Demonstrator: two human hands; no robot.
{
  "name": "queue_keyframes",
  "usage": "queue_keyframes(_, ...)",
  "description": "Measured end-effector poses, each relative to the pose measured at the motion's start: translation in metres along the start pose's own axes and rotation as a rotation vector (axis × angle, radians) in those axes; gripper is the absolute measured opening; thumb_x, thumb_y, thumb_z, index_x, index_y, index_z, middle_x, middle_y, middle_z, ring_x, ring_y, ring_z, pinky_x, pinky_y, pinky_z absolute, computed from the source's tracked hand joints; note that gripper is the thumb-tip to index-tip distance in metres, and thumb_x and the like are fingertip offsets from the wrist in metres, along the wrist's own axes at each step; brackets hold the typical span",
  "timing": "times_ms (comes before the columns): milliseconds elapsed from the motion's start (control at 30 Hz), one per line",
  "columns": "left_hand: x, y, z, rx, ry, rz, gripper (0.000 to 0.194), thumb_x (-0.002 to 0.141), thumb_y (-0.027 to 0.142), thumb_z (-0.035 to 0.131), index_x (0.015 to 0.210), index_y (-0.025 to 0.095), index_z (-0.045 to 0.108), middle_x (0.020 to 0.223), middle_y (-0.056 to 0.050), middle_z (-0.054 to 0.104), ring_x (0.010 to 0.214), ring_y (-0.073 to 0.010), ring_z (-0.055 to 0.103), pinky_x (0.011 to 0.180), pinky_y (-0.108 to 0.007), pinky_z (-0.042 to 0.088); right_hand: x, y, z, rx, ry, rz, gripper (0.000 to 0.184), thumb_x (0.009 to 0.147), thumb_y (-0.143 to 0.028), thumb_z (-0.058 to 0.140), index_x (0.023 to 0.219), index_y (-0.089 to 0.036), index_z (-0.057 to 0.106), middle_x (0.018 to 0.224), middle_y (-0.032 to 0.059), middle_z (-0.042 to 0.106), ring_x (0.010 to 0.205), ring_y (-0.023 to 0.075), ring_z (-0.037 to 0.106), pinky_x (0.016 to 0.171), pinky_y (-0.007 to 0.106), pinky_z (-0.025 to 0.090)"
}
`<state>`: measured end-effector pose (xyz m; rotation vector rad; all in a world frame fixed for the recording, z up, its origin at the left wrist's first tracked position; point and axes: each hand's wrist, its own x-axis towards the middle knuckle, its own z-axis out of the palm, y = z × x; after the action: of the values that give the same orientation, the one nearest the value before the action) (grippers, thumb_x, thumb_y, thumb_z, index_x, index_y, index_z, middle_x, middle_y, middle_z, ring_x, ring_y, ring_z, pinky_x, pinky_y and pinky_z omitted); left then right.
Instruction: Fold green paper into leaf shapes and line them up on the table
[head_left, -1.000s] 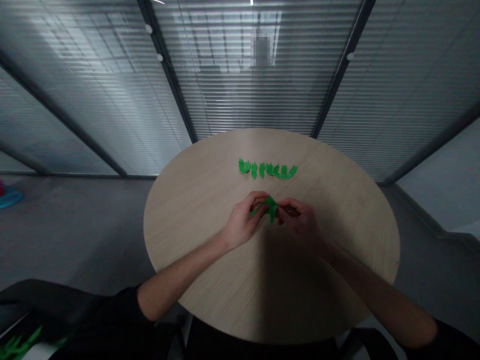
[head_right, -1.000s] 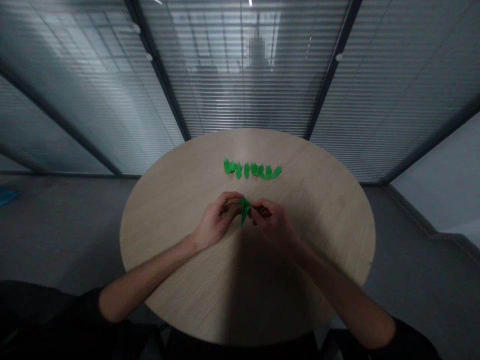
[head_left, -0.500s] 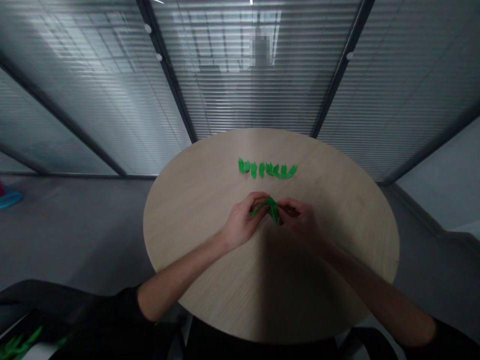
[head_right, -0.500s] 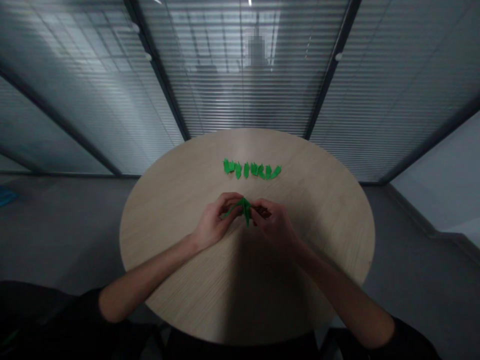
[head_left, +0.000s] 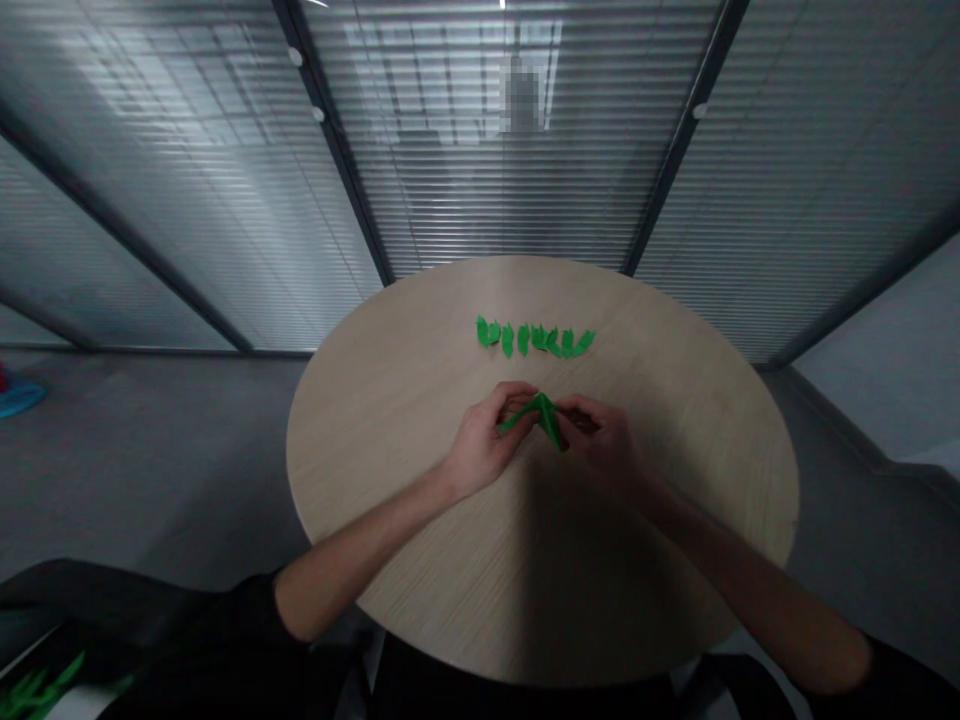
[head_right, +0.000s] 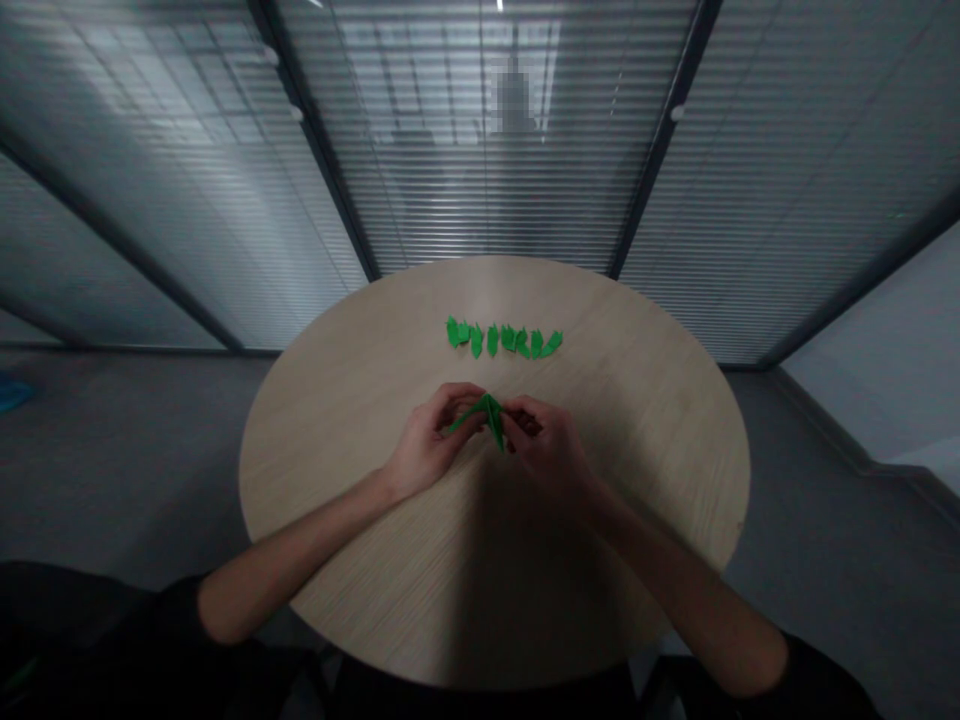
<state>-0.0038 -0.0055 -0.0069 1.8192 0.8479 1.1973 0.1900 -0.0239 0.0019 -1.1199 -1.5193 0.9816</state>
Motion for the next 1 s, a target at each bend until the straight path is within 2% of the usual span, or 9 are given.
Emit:
queue_keyframes(133,0.004,0.004,0.0,-0.054,0.025,-0.043,0.026,0.097,0.027,0.069,0.121,0.018,0.063,0.107,-0.008,0.075,0.099,-0.0191,0.074,0.089,-0.033,0.061,0.001,0.005,0.0,0.026,0.018,-0.009,0.026,0.089,-0.045,0.073,0.089,-0.019,0.074,0.063,-0.0002,0.067,0.052,0.0119,0.059,0.05,0.024,0.046)
queue_keyframes(333,0.007,0.008,-0.001,-0.12,-0.065,-0.117,0.02,0.094,0.032,0.072,0.107,0.017,0.07,0.104,-0.009,0.074,0.093,-0.0197,0.072,0.08,-0.031,0.059,-0.001,0.004,-0.002,-0.008,0.008,-0.053,0.028,0.089,-0.048,0.073,0.088,-0.02,0.072,0.064,0.0004,0.068,0.053,0.013,0.061,0.051,0.024,0.047)
queue_keyframes(533,0.011,0.009,-0.003,-0.299,-0.131,-0.223,0.027,0.091,0.039,0.076,0.101,0.015,0.069,0.091,-0.006,0.074,0.079,-0.0161,0.07,0.077,-0.031,0.06,-0.002,-0.001,-0.003,-0.066,-0.012,-0.098,0.031,0.093,-0.05,0.067,0.089,-0.02,0.071,0.064,0.0004,0.066,0.053,0.0129,0.06,0.05,0.024,0.046)
queue_keyframes(733,0.013,0.006,-0.004,-0.385,-0.13,-0.252,0.03,0.088,0.04,0.079,0.101,0.015,0.068,0.092,-0.006,0.073,0.08,-0.0151,0.07,0.075,-0.03,0.062,-0.002,-0.004,-0.003,-0.084,-0.034,-0.116,0.031,0.098,-0.047,0.061,0.09,-0.019,0.072,0.066,0.0003,0.065,0.054,0.0122,0.059,0.051,0.023,0.045)
queue_keyframes(867,0.014,0.007,-0.006,-0.398,-0.143,-0.289,0.03,0.09,0.04,0.077,0.102,0.015,0.068,0.098,-0.008,0.074,0.084,-0.017,0.071,0.076,-0.032,0.063,-0.003,-0.007,-0.005,-0.126,-0.053,-0.135,0.043,0.104,-0.048,0.05,0.077,-0.019,0.067,0.062,0.0002,0.06,0.052,0.0117,0.055,0.052,0.025,0.042)
queue_keyframes(1000,0.013,0.007,-0.007,-0.398,-0.143,-0.289,0.028,0.092,0.039,0.075,0.103,0.015,0.066,0.101,-0.009,0.075,0.086,-0.0183,0.072,0.077,-0.034,0.062,-0.004,-0.008,-0.006,-0.081,-0.054,-0.139,0.046,0.105,-0.051,0.047,0.081,-0.019,0.07,0.064,0.0013,0.062,0.055,0.0128,0.057,0.054,0.026,0.045)
